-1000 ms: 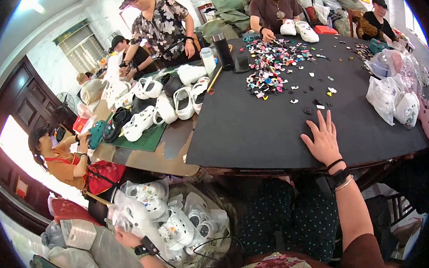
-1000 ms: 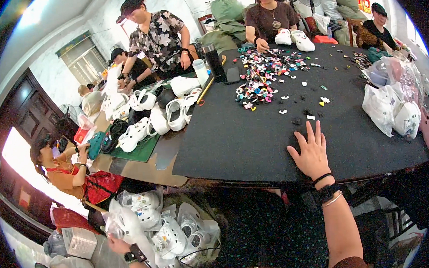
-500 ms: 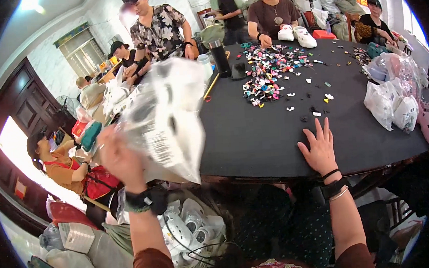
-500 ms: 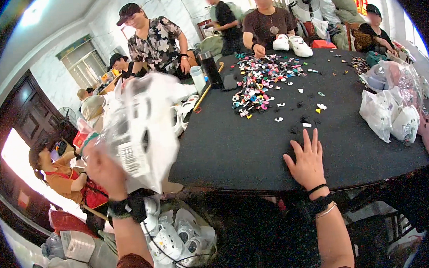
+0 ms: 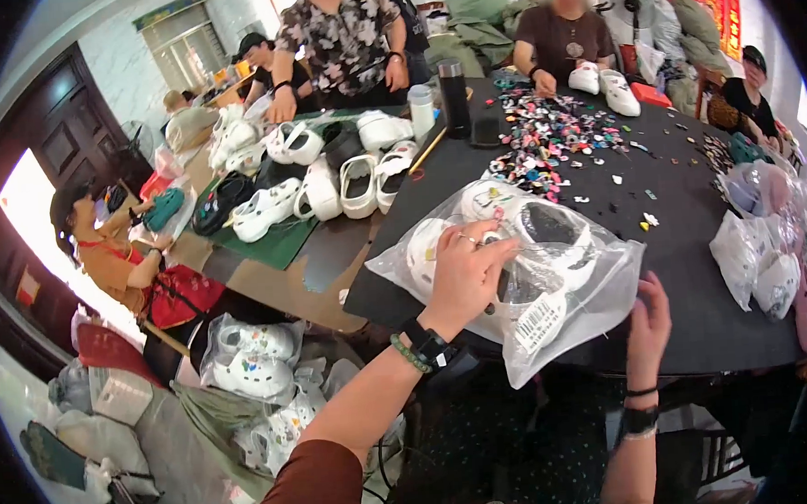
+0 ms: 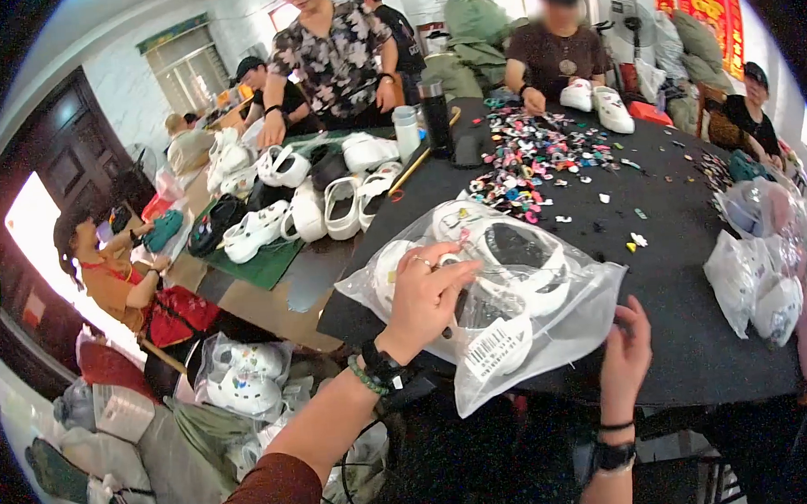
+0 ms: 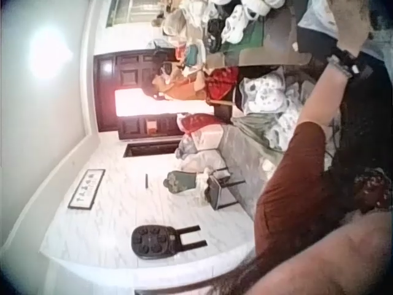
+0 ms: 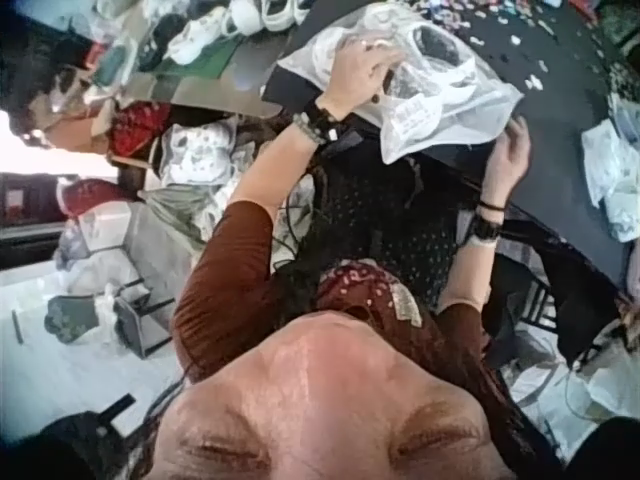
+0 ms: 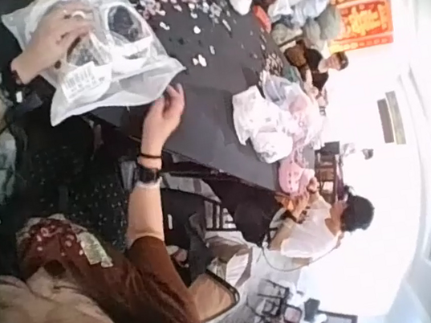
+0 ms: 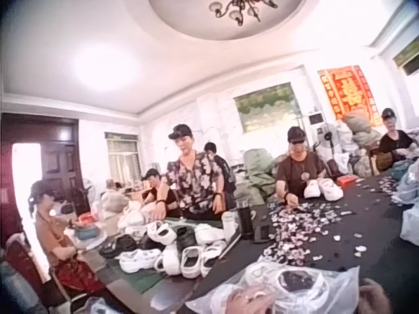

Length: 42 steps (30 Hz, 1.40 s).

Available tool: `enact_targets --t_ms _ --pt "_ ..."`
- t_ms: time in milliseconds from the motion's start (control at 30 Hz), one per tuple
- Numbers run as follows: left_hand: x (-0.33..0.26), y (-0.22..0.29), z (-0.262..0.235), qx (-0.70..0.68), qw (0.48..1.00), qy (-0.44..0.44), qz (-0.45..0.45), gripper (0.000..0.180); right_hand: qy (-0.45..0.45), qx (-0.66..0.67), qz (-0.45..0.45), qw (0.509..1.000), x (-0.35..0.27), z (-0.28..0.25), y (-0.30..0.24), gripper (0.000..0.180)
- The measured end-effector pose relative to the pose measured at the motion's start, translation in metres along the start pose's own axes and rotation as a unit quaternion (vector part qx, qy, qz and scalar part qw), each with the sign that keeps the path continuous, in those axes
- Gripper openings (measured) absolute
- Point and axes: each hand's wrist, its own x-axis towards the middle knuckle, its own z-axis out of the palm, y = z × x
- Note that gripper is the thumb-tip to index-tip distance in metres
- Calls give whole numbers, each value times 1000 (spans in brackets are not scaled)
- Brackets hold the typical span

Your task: Decorate shoes by attaching various small plastic accessories to the upper holes.

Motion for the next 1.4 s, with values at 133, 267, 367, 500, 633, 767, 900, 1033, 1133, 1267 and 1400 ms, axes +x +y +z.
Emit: enact_targets --t_ms 133,267,367,500,633,767,900,1033,1133,1267,1400 --pt "1 5 1 -8 1000 13 -8 22 31 65 -130 989 -13 -5 -89 14" --pt "-8 -3 -4 22 999 7 -24 22 -242 541 -55 803 -37 16 -189 19" --pt "5 12 10 -10 1000 11 -9 25 -411 624 -3 664 -12 -16 -232 22" --pt "-1 2 3 -9 1000 -1 -27 26 -508 725 70 461 6 -6 -223 23" --pt "5 6 5 2 1000 -6 -19 22 -456 746 101 476 -7 -101 -164 23" --pt "-5 -5 6 -27 998 -15 -62 26 -396 766 147 484 1 -5 -227 23" --pt "-2 4 1 0 999 -14 -44 22 -362 788 170 467 1 0 -235 24" --pt "-2 3 3 -2 999 -11 -37 20 -337 814 196 431 -9 -33 -213 25" --pt "-1 3 1 0 999 -15 -41 21 -320 832 211 401 -20 -46 -204 26" --pt "-1 4 1 8 999 -22 -48 21 -293 851 231 369 -32 -62 -195 27" --pt "-1 3 2 12 999 -18 -42 21 -262 867 254 339 -33 -58 -196 29"
